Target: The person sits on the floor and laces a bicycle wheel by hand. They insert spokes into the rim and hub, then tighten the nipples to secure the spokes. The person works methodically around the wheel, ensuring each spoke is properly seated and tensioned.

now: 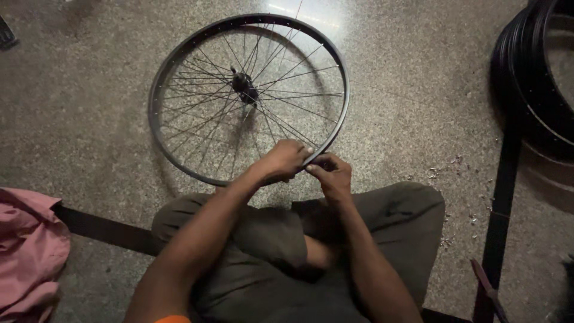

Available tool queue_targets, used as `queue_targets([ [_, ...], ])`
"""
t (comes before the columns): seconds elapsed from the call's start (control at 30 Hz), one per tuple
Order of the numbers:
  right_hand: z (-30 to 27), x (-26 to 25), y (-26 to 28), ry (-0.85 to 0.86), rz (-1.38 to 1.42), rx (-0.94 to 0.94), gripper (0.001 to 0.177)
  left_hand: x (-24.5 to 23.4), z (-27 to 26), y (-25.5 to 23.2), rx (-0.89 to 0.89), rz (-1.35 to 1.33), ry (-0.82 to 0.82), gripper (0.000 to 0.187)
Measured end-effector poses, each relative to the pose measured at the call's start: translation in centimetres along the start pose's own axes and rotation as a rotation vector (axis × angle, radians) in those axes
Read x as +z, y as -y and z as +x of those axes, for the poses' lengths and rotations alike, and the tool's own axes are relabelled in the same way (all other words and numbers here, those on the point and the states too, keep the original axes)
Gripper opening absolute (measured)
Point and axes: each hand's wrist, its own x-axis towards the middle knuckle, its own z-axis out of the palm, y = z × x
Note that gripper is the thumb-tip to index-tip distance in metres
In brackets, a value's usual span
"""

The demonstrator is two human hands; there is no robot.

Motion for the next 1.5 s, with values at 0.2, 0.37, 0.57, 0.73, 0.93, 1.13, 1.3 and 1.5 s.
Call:
queue_targets([
  [0.2,-0.5,1.0,-0.8,-0.114,-0.069,-0.005,0.014,-2.0,0.1,1.9,0.000,-0.439,0.277,0.027],
  [0.37,-0.4,0.7,-2.0,-0.052,-0.040,-0.019,0.015,0.2,0.1,0.4,-0.049,0.070,0.081,0.041],
  [0.57,-1.4,1.9,-1.7,-0.175,-0.152,-0.078,0.015,-0.3,1.6,3.8,0.003,-0.164,0.165,0.029],
  [0.73,-1.3,1.9,-1.6,-0.182,-0.253,-0.103,0.011,1.5,1.5,2.6,0.088,0.165,-0.046,0.043],
  [0.93,-0.8,1.3,-2.0,-0.147,-0.229,-0.039,0.014,-2.0,-0.9,0.1,-0.061,-0.227,0.220,0.030],
  [1.13,0.5,-1.0,-4.2,-0.010,-0.068,0.203,0.015,0.0,-0.2,1.2,-0.124,-0.057,0.163,0.039],
  [1.3,1.9,-6.6,-6.7,-0.299,0.764,0.481,0.013,0.9,1.5,4.5,0.313,0.185,-0.041,0.033],
  [1.5,1.4,-6.0,-8.1,-0.323,0.615,0.409,0.029,-0.3,-0.6,2.4,-0.133,-0.088,0.236,0.035],
])
